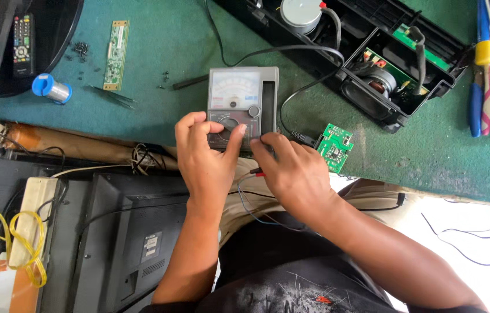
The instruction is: The person uses a screwdriver to remove screws from a speaker grille and then detaches the speaker. They use a multimeter to test a small circuit board and then connect wires to a larger circuit board inside the device casing.
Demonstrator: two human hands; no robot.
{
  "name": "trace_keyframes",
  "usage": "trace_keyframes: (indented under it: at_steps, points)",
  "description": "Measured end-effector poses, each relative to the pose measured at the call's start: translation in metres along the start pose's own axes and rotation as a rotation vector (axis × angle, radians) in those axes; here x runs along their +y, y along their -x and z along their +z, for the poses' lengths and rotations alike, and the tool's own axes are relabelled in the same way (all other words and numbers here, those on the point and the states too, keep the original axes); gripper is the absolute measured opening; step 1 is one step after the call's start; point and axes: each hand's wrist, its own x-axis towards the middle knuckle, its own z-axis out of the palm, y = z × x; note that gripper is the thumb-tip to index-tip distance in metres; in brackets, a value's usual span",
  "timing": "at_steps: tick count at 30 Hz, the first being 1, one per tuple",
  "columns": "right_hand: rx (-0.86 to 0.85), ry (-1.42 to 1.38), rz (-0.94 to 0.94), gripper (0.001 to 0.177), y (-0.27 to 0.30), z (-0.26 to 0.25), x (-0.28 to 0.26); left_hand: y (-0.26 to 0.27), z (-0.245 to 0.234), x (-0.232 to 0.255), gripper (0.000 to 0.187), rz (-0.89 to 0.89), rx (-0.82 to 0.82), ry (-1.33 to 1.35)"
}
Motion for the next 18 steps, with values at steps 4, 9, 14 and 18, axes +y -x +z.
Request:
trace_keyframes:
  at_steps: [4,9,14,18]
  points:
    - [-0.013,0.041,-0.026,0.018,0.0,0.006,0.005,0.0,0.0,-0.004,0.038,-0.051,-0.064,-0.125]
    - [-0.055,0.067,-0.014,0.014,-0.001,0.007,0.004,-0.027,-0.012,-0.007,0.047,0.034,-0.26,-0.314]
    - [-0.039,0.086,-0.006,0.009,-0.003,0.008,0.007,-0.042,-0.006,-0.002,0.044,-0.049,-0.561,-0.599]
    - [-0.03,0.074,0.009,0.008,-0.001,0.012,0.007,-0.056,-0.006,0.01,0.047,-0.199,-0.798,-0.526]
